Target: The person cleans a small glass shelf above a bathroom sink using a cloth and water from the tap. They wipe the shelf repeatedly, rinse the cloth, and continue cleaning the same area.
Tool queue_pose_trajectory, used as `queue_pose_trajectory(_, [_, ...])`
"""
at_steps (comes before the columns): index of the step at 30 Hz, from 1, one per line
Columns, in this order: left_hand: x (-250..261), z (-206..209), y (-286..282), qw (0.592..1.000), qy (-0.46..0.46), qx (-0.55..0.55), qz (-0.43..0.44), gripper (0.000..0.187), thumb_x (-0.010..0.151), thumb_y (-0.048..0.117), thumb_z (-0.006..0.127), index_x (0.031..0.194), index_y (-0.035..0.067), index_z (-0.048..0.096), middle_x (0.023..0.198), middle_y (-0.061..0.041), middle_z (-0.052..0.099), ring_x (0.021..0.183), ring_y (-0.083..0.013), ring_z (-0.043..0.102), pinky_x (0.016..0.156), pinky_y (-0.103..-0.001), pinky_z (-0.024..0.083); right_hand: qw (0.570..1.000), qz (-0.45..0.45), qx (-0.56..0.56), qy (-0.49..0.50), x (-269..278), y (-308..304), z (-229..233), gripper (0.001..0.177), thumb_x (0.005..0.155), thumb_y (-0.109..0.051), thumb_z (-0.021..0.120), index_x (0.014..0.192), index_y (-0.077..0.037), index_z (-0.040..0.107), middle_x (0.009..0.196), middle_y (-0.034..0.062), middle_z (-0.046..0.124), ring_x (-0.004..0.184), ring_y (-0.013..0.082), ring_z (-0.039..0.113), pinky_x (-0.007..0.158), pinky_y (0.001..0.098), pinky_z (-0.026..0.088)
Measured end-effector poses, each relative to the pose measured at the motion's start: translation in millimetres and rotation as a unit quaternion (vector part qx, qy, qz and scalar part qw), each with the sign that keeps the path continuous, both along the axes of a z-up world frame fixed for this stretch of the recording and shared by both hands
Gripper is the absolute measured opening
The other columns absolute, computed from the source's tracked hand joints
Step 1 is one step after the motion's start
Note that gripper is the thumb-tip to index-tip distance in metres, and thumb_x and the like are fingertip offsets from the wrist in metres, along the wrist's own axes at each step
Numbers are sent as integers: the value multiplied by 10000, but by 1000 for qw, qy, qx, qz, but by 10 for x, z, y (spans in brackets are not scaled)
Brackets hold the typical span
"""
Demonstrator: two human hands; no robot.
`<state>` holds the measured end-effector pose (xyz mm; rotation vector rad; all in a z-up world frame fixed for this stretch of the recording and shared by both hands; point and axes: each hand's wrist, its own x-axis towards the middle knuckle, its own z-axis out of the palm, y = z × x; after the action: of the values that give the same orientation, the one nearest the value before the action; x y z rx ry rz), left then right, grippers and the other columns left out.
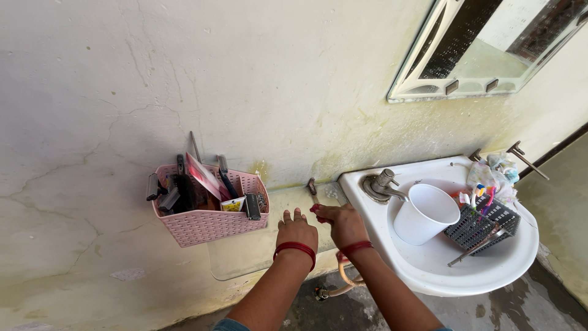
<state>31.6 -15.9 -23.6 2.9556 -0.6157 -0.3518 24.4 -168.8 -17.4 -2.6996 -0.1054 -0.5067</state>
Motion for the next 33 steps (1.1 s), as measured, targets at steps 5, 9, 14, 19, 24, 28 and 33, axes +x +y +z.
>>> queue_pose_trajectory(5, [-7, -38, 46, 1000, -5, 10, -13, 492, 1036, 122, 469, 1502, -34, 444, 1683, -191, 231, 1516, -424, 278, 1182, -500, 353, 998, -55, -7, 12, 56, 115, 38, 299, 871, 0, 663, 1049, -183, 820, 994, 1, 802, 858, 252, 703, 842, 362, 592])
queue_pose_trajectory(9, [21, -65, 31, 1000, -16, -23, -9, 514, 1035, 129, 461, 1515, -46, 409, 1670, -176, 246, 1505, -410, 296, 1174, -502, 361, 1000, 13, -9, -23, 65, 243, 55, 268, 867, -38, 680, 1016, -200, 833, 1004, -2, 802, 842, 243, 703, 811, 371, 586])
queue_pose_trajectory(14, [0, -91, 152, 998, -43, -47, -23, 476, 1007, 99, 485, 1447, -82, 485, 1631, -227, 323, 1493, -411, 332, 1175, -474, 373, 998, 49, 20, 17, -27, 369, 56, 249, 852, -69, 706, 1012, -207, 837, 1032, 0, 799, 838, 247, 708, 839, 361, 586])
queue_pose_trajectory(19, [13, 103, 199, 987, -144, -72, -24, 449, 991, 106, 504, 1379, -119, 536, 1536, -269, 426, 1441, -438, 379, 1167, -517, 350, 997, 38, -60, 9, 95, 390, 4, 202, 833, -128, 705, 995, -166, 820, 1009, 50, 789, 865, 321, 673, 850, 412, 561])
queue_pose_trajectory(24, [17, 482, 243, 980, -195, -34, -22, 358, 962, 116, 546, 1237, -84, 659, 1473, -310, 482, 1435, -459, 386, 1182, -541, 318, 996, 9, -79, 30, 265, 394, -175, 215, 801, -150, 693, 988, -130, 797, 904, 139, 765, 913, 343, 682, 855, 443, 564])
queue_pose_trajectory(28, [-91, 778, 370, 965, -257, -38, 27, 319, 924, 118, 574, 1140, -59, 728, 1432, -299, 537, 1405, -437, 435, 1185, -514, 315, 995, -9, -89, 50, 211, 406, -132, 134, 844, -128, 688, 906, -84, 798, 839, 165, 746, 821, 349, 706, 816, 437, 587])
queue_pose_trajectory(33, [-174, 1056, 582, 977, -210, 7, 37, 289, 943, 160, 581, 1102, 2, 763, 1356, -306, 590, 1357, -439, 474, 1192, -524, 290, 991, -16, 132, 17, -13, 729, 297, 252, 826, -69, 675, 1034, -109, 811, 813, 200, 735, 725, 350, 730, 735, 429, 594])
